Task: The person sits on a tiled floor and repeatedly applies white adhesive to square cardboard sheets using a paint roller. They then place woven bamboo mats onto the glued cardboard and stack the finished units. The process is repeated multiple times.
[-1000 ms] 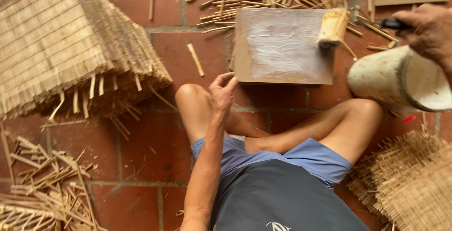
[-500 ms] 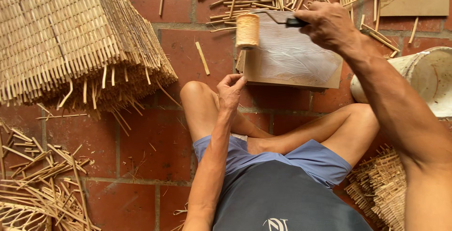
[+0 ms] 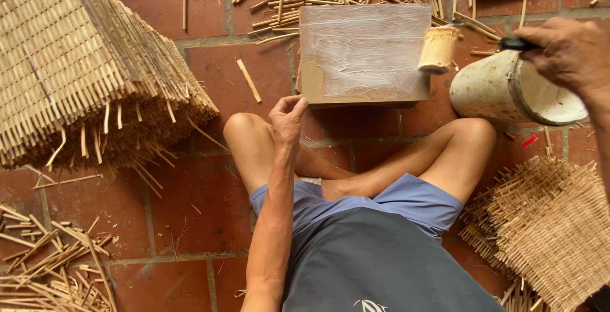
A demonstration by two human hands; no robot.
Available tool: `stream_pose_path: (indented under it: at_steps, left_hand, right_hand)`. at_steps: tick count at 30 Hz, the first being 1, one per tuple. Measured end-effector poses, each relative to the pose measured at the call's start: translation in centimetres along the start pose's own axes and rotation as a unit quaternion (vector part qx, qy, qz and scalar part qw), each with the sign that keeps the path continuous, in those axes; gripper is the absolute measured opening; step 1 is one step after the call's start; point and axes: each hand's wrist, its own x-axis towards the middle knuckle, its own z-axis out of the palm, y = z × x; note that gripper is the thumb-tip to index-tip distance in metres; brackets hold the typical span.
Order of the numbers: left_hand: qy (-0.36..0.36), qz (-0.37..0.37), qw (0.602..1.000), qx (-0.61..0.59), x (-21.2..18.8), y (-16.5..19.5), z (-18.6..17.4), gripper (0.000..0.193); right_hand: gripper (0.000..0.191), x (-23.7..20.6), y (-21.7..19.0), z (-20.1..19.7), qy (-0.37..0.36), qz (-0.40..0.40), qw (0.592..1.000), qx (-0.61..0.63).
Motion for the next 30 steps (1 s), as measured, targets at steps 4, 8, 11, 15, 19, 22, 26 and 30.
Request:
stream_pose_path:
  at_steps: [4,8,11,15,19,22,26,30]
  left_hand:
    - [-0.009,0.002,0.998,-0.070,0.4,-2.2,-0.5,0.020]
    - [-0.013,-0.051,0.990,-0.128,-1.1,-4.2,-2.3,0.025]
    - [-0.009,-0.100,0.984,-0.149,-3.0,-4.9,-4.1,0.028]
    - [-0.034,-0.121,0.949,-0.289,-4.4,-5.4,-5.7,0.027]
    - [-0.037,-0.132,0.951,-0.278,-4.5,-6.3,-5.8,0.028]
    - [-0.039,-0.135,0.959,-0.245,-4.4,-6.8,-5.4,0.029]
    - [-0.047,-0.124,0.963,-0.233,-4.4,-6.8,-5.0,0.029]
    - [-0.041,-0.120,0.967,-0.223,-4.3,-6.8,-4.6,0.029]
  right_hand:
    - [0.020,4.0,-6.5,0.1,0.044,-0.096,0.994,0.040]
    - [0.017,9.8,-16.5,-0.8,0.081,-0.190,0.974,0.091]
    - [0.018,12.7,-22.5,-2.1,0.089,-0.223,0.963,0.121]
    - [0.030,12.0,-22.9,-2.7,0.088,-0.232,0.952,0.179]
    - [0.030,7.1,-16.1,-0.5,0.078,-0.205,0.964,0.151]
    - [0.020,2.0,-9.0,0.7,0.062,-0.165,0.980,0.097]
    - [0.024,-3.8,-1.6,0.3,0.039,-0.090,0.995,-0.035]
    - [0.026,-5.2,-0.7,0.0,0.052,-0.058,0.997,-0.019]
